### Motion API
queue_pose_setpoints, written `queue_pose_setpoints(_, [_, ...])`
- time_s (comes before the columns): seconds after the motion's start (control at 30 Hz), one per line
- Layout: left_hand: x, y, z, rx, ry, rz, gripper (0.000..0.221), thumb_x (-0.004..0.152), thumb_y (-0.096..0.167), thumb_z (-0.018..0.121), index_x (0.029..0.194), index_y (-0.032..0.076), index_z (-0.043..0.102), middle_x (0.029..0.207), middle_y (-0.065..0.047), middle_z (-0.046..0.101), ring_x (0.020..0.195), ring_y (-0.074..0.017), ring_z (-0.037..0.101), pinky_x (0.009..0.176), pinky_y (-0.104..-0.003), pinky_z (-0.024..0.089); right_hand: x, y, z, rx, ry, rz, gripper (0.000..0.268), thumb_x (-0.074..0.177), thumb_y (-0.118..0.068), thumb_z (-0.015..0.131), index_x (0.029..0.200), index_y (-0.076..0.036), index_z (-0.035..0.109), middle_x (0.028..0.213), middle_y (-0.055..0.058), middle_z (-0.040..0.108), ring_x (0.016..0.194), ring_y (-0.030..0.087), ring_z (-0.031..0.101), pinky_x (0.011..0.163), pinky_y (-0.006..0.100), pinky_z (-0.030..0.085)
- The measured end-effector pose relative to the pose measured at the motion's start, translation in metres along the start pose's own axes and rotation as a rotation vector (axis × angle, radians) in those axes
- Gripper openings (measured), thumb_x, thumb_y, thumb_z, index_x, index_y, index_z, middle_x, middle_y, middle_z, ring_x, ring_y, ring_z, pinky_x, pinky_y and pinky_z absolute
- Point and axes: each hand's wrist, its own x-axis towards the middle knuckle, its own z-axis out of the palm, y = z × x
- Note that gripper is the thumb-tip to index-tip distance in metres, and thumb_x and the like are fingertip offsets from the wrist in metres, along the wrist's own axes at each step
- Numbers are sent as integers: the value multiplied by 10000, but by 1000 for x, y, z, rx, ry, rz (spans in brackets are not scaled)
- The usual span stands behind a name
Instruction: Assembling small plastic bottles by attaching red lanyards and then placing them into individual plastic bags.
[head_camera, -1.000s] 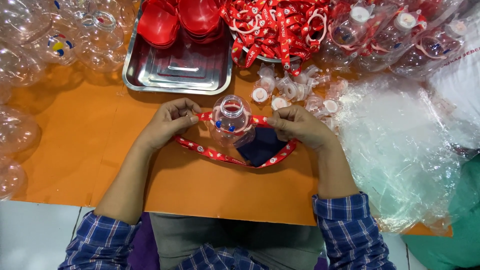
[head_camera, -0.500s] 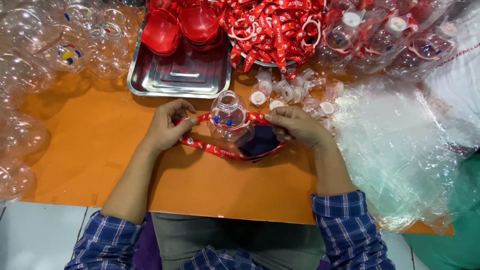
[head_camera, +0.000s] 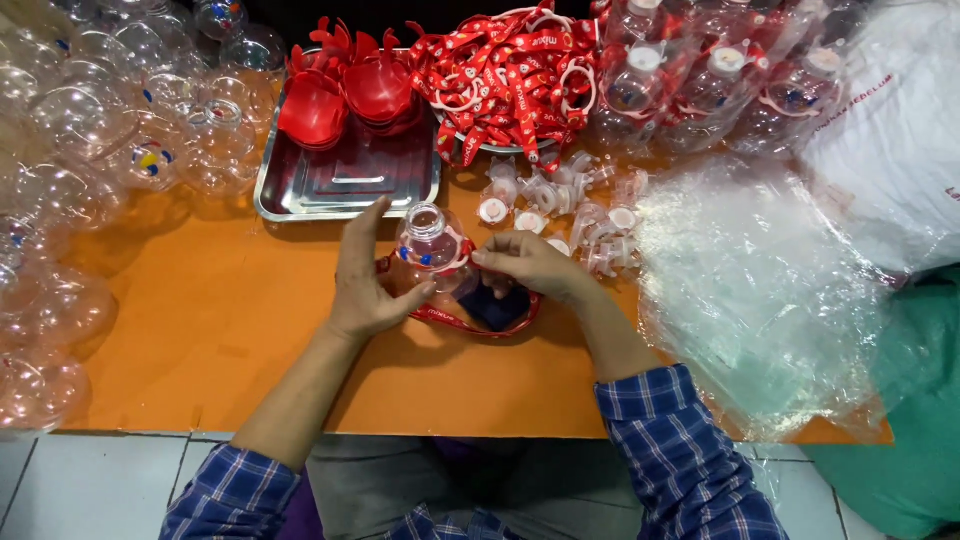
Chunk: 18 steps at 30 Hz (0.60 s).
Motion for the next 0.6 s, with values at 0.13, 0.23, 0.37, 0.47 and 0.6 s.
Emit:
queue_pose_setpoints(0.13, [-2,12,18,8,15,-70,914,724,351,900,1481,49,487,1152,-220,602,1093,-433,615,1036,-498,470,4,8,7,-36,37,-48,158,964,-204,723,941,-52,688,715,119,708,575,193,722,537,258,565])
queue_pose_setpoints(0.23, [-8,7,21,-15,46,-93,861,732,346,911,1432,32,519,1132,-229,608,1077,-433,627,1017,-489,476,8,11,9,-102,99,-96,166,978,-197,710,953,-36,680,723,115,703,593,200,726,549,278,589])
queue_pose_setpoints(0.37, [-14,2,18,28,63,-72,908,725,373,924,1433,5,492,1158,-248,593,1081,-451,615,1025,-510,464,8,14,16,-184,172,-188,232,1000,-273,689,950,-46,696,709,110,707,590,199,735,523,279,593])
queue_pose_setpoints(0.47, [-12,-2,20,22,71,-67,958,714,410,926,1453,6,469,1187,-243,585,1114,-431,601,1051,-503,449,13,17,15,-343,266,-316,316,1059,-334,578,906,-80,689,656,70,688,583,179,717,514,281,569])
queue_pose_setpoints(0.6, [-7,0,25,-13,106,-83,1060,668,429,935,1515,45,425,1248,-184,589,1179,-347,579,1114,-446,424,-2,-4,21,-630,434,-582,298,1070,-309,554,909,-90,677,637,77,637,593,225,664,541,309,521])
